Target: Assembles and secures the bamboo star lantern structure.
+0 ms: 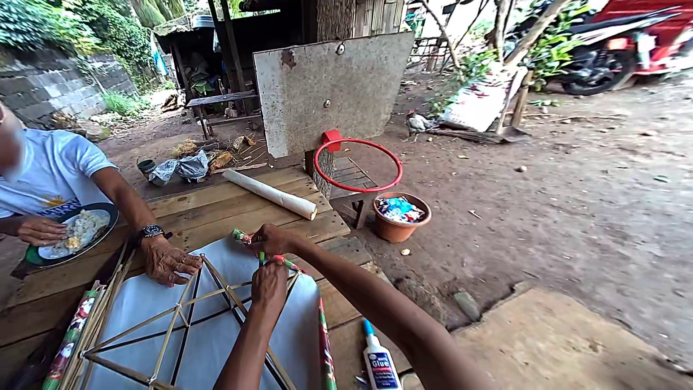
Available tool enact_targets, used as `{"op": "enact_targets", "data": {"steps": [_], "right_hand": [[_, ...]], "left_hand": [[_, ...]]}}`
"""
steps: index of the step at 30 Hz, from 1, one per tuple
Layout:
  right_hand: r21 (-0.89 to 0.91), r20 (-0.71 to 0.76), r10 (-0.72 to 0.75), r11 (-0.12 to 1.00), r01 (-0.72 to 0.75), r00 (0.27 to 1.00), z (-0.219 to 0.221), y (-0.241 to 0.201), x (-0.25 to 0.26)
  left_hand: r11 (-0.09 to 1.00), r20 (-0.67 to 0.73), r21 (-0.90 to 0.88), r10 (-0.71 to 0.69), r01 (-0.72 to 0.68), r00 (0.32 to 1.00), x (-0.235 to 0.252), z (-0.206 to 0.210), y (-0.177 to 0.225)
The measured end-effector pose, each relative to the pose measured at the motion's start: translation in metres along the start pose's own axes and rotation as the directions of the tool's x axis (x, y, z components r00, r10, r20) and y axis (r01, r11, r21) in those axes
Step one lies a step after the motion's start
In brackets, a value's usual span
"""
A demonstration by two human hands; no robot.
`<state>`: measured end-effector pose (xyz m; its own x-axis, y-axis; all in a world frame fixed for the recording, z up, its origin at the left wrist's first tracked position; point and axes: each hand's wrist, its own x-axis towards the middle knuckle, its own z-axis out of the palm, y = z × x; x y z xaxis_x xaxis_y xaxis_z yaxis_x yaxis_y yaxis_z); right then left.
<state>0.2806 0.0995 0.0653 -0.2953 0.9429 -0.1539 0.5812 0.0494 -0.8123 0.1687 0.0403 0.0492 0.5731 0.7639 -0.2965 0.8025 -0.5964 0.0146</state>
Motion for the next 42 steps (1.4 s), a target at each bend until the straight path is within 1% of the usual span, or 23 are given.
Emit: {"op": "enact_targets", "data": {"steps": [7, 13, 20, 22, 24, 26, 29, 35, 42], "right_hand": [[0.041, -0.032, 0.007, 0.999, -0.006, 0.999, -0.010, 0.018, -0.007], [0.052, -0.032, 0.014, 0.999, -0.012, 0.999, -0.010, 0.019, -0.006], [0.036, -0.032, 0.004, 0.999, -0.003, 0.999, -0.009, 0.018, -0.006], [0.090, -0.050, 0.018, 0.996, -0.013, 0.999, -0.008, 0.017, -0.005], [0.196, -0.081, 0.031, 0.981, -0.015, 0.996, -0.006, 0.015, -0.004], [0.264, -0.097, 0.029, 0.965, -0.002, 0.995, -0.002, 0.012, -0.003], [0.264, -0.047, 0.012, 0.965, 0.001, 0.999, 0.005, 0.004, 0.001], [0.191, 0.047, -0.033, 0.981, 0.023, 0.998, 0.021, -0.005, 0.016], [0.148, 0.085, -0.044, 0.989, 0.031, 0.995, 0.022, -0.006, 0.017]], "left_hand": [[1.000, 0.000, -0.002, 0.014, -0.014, 1.000, 0.001, -0.001, -0.001], [1.000, 0.016, 0.013, 0.015, -0.015, 1.000, 0.001, -0.002, 0.000], [1.000, -0.004, 0.012, 0.011, -0.011, 1.000, -0.002, -0.004, 0.001], [0.999, 0.010, 0.030, 0.010, -0.010, 1.000, -0.003, -0.004, 0.001], [0.999, 0.026, 0.035, 0.018, -0.019, 0.999, -0.004, -0.006, 0.001], [0.999, 0.049, 0.029, 0.031, -0.032, 0.998, -0.006, -0.008, 0.002], [0.999, 0.025, -0.014, 0.052, -0.051, 0.998, -0.008, -0.008, 0.000], [0.992, -0.104, -0.102, 0.063, -0.074, 0.993, -0.012, -0.001, -0.001], [0.989, -0.120, -0.119, 0.068, -0.082, 0.990, -0.012, -0.001, 0.000]]}}
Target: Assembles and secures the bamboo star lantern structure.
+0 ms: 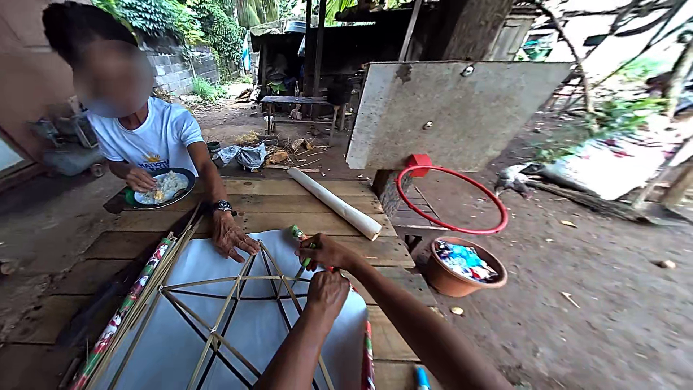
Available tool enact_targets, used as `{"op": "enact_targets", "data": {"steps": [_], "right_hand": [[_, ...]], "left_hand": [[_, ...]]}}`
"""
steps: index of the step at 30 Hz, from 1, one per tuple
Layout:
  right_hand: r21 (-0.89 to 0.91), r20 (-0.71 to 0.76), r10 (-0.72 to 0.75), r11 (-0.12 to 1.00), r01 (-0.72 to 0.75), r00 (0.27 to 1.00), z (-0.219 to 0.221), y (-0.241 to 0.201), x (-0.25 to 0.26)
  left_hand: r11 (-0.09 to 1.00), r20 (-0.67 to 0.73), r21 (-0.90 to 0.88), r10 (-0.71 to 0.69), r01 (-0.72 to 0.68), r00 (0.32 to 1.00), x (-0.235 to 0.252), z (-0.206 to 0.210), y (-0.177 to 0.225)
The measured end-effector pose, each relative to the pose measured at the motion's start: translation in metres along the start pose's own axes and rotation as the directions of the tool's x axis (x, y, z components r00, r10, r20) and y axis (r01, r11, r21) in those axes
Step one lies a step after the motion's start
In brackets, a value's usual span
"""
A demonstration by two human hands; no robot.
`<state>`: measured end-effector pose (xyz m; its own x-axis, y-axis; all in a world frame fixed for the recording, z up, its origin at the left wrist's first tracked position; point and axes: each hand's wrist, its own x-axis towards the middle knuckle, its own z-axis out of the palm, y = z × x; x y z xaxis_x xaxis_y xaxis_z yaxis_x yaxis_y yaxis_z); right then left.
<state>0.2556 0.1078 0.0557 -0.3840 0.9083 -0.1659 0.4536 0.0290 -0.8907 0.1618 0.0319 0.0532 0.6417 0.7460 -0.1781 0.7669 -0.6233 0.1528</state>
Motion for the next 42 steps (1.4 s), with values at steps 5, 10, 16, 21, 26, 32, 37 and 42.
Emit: {"op": "enact_targets", "data": {"steps": [5, 10, 16, 21, 26, 32, 37, 42], "right_hand": [[-0.051, -0.011, 0.018, 0.999, -0.019, 1.000, -0.013, 0.004, -0.008], [-0.043, -0.048, 0.023, 0.999, -0.025, 0.999, -0.024, 0.014, -0.017], [-0.022, -0.070, 0.082, 0.996, -0.084, 0.994, -0.037, 0.021, -0.028], [0.018, -0.096, 0.067, 0.998, -0.065, 0.993, -0.045, 0.034, -0.035], [0.034, -0.115, 0.083, 0.996, -0.080, 0.990, -0.054, 0.039, -0.044], [0.005, -0.142, 0.107, 0.994, -0.108, 0.984, -0.066, 0.041, -0.054], [-0.044, -0.159, 0.152, 0.986, -0.160, 0.976, -0.077, 0.040, -0.065], [-0.068, -0.194, 0.160, 0.982, -0.176, 0.968, -0.085, 0.044, -0.073]], "left_hand": [[1.000, 0.035, 0.030, 0.005, -0.006, 0.999, 0.002, -0.003, 0.000], [0.999, 0.055, 0.040, 0.003, -0.005, 0.998, 0.003, -0.004, 0.001], [0.997, 0.083, 0.072, 0.002, -0.008, 0.997, 0.003, -0.006, 0.003], [0.996, 0.105, 0.092, -0.001, -0.008, 0.994, 0.005, -0.006, 0.002], [0.994, 0.122, 0.107, -0.020, 0.007, 0.992, 0.006, -0.007, 0.003], [0.994, 0.128, 0.106, -0.022, 0.009, 0.992, 0.007, -0.007, 0.002], [0.997, 0.102, 0.077, -0.013, 0.005, 0.995, 0.006, -0.005, 0.002], [0.996, 0.105, 0.087, -0.012, 0.002, 0.994, 0.005, -0.006, 0.002]]}}
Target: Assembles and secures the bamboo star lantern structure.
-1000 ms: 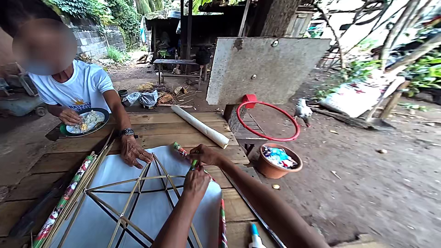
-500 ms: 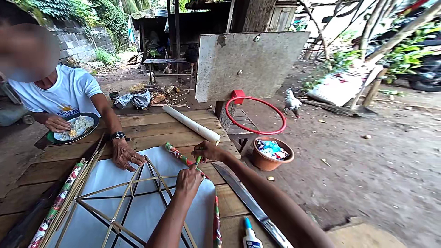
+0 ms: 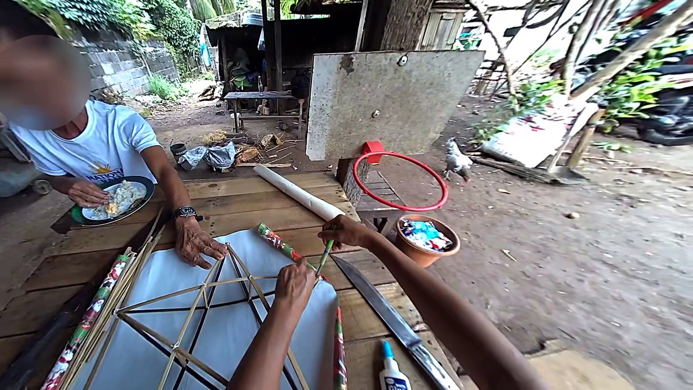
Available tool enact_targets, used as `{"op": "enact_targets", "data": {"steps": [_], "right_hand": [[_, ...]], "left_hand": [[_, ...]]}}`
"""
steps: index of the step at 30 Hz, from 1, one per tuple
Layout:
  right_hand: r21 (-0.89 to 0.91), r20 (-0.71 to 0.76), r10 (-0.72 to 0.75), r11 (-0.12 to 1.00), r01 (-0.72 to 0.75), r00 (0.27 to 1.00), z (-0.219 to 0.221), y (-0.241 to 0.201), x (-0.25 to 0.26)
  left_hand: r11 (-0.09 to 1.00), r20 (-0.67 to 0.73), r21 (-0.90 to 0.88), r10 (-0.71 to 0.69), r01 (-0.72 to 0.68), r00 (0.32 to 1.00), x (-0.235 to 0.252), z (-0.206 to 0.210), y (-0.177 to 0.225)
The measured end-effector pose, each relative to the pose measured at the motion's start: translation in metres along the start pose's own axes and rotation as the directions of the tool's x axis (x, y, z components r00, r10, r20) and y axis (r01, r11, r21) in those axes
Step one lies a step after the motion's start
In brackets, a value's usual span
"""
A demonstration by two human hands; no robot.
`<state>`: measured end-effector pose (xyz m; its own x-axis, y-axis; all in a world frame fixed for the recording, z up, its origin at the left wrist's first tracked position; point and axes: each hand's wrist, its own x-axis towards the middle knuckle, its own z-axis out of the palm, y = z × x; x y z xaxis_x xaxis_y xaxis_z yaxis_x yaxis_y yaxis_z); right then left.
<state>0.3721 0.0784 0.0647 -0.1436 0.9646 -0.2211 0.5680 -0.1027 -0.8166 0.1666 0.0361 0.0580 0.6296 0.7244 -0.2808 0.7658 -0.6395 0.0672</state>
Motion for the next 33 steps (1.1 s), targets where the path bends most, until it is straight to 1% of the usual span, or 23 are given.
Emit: {"op": "enact_targets", "data": {"steps": [5, 10, 12, 14, 15, 16, 19, 21, 22, 23, 25, 26, 27, 28, 31, 33], "right_hand": [[0.021, -0.010, 0.000, 1.000, 0.000, 1.000, -0.004, 0.003, -0.002], [0.024, -0.019, -0.002, 1.000, 0.003, 1.000, -0.004, -0.001, -0.002], [0.015, -0.100, -0.051, 0.998, 0.053, 0.994, -0.006, -0.009, -0.010], [-0.012, -0.235, -0.120, 0.993, 0.120, 0.965, -0.004, -0.023, -0.026], [-0.035, -0.275, -0.159, 0.987, 0.155, 0.948, -0.002, -0.031, -0.037], [-0.075, -0.277, -0.203, 0.979, 0.190, 0.939, 0.003, -0.037, -0.049], [-0.210, -0.144, -0.277, 0.947, 0.244, 0.950, 0.037, -0.048, -0.094], [-0.257, -0.060, -0.289, 0.929, 0.265, 0.955, 0.073, -0.050, -0.121], [-0.292, -0.049, -0.318, 0.911, 0.291, 0.947, 0.094, -0.049, -0.132], [-0.327, -0.058, -0.353, 0.890, 0.317, 0.934, 0.114, -0.048, -0.141], [-0.413, -0.177, -0.476, 0.831, 0.374, 0.862, 0.154, -0.039, -0.151], [-0.438, -0.231, -0.505, 0.817, 0.375, 0.831, 0.168, -0.036, -0.154], [-0.451, -0.267, -0.513, 0.814, 0.365, 0.816, 0.178, -0.035, -0.157], [-0.446, -0.289, -0.499, 0.826, 0.346, 0.817, 0.185, -0.036, -0.160], [-0.416, -0.303, -0.420, 0.866, 0.278, 0.855, 0.197, -0.045, -0.169], [-0.435, -0.309, -0.416, 0.861, 0.262, 0.855, 0.203, -0.046, -0.170]], "left_hand": [[1.000, 0.018, -0.001, -0.001, 0.001, 1.000, 0.000, -0.001, -0.001], [1.000, 0.002, -0.020, 0.001, -0.001, 1.000, 0.000, 0.001, -0.001], [0.999, 0.004, -0.037, 0.003, -0.002, 1.000, 0.000, 0.001, -0.002], [0.998, 0.004, -0.057, 0.007, -0.007, 1.000, -0.001, 0.000, -0.002], [0.998, -0.004, -0.065, 0.011, -0.011, 1.000, -0.002, 0.000, -0.003], [0.997, -0.014, -0.071, 0.015, -0.015, 1.000, -0.002, 0.001, -0.003], [0.993, -0.058, -0.115, 0.030, -0.037, 0.998, -0.003, 0.005, -0.005], [0.986, -0.096, -0.157, 0.038, -0.053, 0.995, -0.004, 0.007, -0.008], [0.986, -0.081, -0.158, 0.041, -0.054, 0.996, -0.003, 0.004, -0.009], [0.987, -0.054, -0.151, 0.041, -0.049, 0.998, -0.003, 0.001, -0.009], [0.991, -0.016, -0.132, 0.034, -0.036, 0.999, -0.003, -0.004, -0.008], [0.991, -0.016, -0.130, 0.030, -0.032, 0.999, -0.003, -0.004, -0.008], [0.991, -0.020, -0.129, 0.026, -0.028, 0.999, -0.004, -0.003, -0.009], [0.991, -0.027, -0.133, 0.024, -0.027, 0.999, -0.004, -0.002, -0.009], [0.990, -0.033, -0.140, 0.024, -0.028, 0.999, -0.004, -0.001, -0.009], [0.988, -0.043, -0.149, 0.029, -0.035, 0.999, -0.003, -0.001, -0.010]]}}
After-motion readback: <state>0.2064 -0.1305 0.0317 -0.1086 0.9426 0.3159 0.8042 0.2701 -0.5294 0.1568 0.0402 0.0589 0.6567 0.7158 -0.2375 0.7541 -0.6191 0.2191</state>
